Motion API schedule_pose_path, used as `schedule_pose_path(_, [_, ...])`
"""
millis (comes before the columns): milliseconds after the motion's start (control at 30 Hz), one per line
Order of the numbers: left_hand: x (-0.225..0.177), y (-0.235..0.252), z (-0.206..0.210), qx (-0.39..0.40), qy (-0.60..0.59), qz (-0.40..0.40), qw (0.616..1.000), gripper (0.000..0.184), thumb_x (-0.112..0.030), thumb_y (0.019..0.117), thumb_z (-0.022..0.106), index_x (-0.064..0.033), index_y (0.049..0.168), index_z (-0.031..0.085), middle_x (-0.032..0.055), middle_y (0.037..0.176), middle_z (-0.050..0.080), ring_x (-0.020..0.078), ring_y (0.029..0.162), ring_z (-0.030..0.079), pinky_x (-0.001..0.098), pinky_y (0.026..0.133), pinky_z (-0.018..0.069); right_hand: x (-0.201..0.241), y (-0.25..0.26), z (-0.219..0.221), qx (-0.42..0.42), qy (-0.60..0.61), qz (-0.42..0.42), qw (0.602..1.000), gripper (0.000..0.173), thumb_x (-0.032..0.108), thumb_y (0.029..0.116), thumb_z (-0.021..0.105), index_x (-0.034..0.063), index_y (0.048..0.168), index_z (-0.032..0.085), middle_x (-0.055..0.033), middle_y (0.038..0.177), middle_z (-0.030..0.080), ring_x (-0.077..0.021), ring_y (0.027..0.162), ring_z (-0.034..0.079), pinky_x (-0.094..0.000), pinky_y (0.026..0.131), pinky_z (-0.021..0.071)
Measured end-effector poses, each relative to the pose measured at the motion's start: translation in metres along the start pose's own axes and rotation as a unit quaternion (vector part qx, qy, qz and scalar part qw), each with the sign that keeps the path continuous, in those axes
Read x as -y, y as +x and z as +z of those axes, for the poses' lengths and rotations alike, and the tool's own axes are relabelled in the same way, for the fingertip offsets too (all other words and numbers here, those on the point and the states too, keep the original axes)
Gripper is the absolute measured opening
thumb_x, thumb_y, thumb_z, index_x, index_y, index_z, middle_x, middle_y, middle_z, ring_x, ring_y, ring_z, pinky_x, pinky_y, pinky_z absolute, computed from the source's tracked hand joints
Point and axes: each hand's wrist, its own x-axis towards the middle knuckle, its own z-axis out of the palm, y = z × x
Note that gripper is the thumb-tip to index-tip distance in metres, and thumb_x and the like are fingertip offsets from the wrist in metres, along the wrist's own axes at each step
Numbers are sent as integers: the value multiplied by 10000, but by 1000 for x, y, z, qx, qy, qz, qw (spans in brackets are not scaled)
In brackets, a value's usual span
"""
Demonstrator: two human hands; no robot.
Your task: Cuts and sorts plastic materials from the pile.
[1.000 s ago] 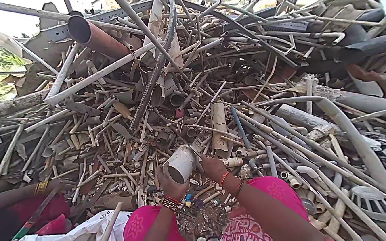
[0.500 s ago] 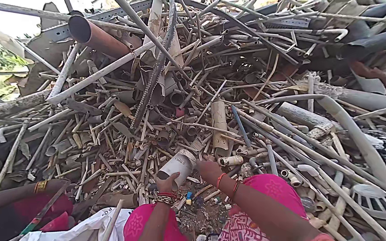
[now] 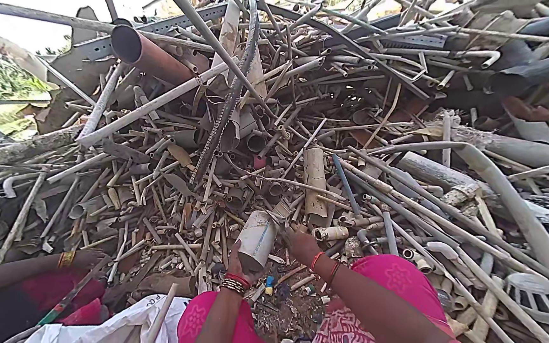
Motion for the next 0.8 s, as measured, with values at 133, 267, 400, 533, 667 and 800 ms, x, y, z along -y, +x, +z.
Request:
schedule_pose_path(133, [0,2,1,29,-11,-10,999,599,-600,1020,348,-181,1430,471,194,1360,568,385,1206,567,647,865,487,-2,-2,20,-57,-7,-123,991,445,301,1119,386,9,1424,527,-299,1109,685,-487,991,695,-616,824,529])
schedule_pose_path(267, [1,-3,2,45,-26,-15,999,661,-642,1013,313,-185,1476,426,204,1425,519,398,1247,538,633,890,483,-7,10,15,-9,123,83,989,511,373,1129,333,41,1512,398,-265,1310,627,-417,1226,632,-582,1006,498])
schedule_pose_path(400, [-5,-6,-2,91,-57,-25,994,760,-725,975,262,-175,1483,396,231,1371,537,407,1142,591,578,822,529,-14,10,36,-11,341,56,938,506,308,1136,353,-26,1517,364,-280,1196,621,-381,1036,657,-529,944,506])
schedule_pose_path(533, [-4,-4,-5,83,57,141,985,475,-270,1070,436,-95,1498,325,233,1273,579,322,990,661,463,754,575,-24,18,21,16,461,110,881,459,261,1143,355,-29,1496,399,-270,1256,572,-332,1024,622,-475,915,508])
schedule_pose_path(667, [-1,17,-26,5,459,529,714,1241,-273,476,930,180,1473,345,432,1522,313,546,1428,344,556,1171,336,-41,7,-31,-125,305,129,935,496,309,1141,331,-20,1499,429,-288,1244,629,-392,1138,635,-542,1005,469])
schedule_pose_path(800, [15,43,-30,36,503,706,498,1026,-243,401,915,73,1324,600,485,1390,430,692,1272,433,699,1031,429,-18,-34,-43,-58,60,46,995,515,377,1137,314,-4,1451,461,-282,1191,656,-446,1161,641,-585,976,483])
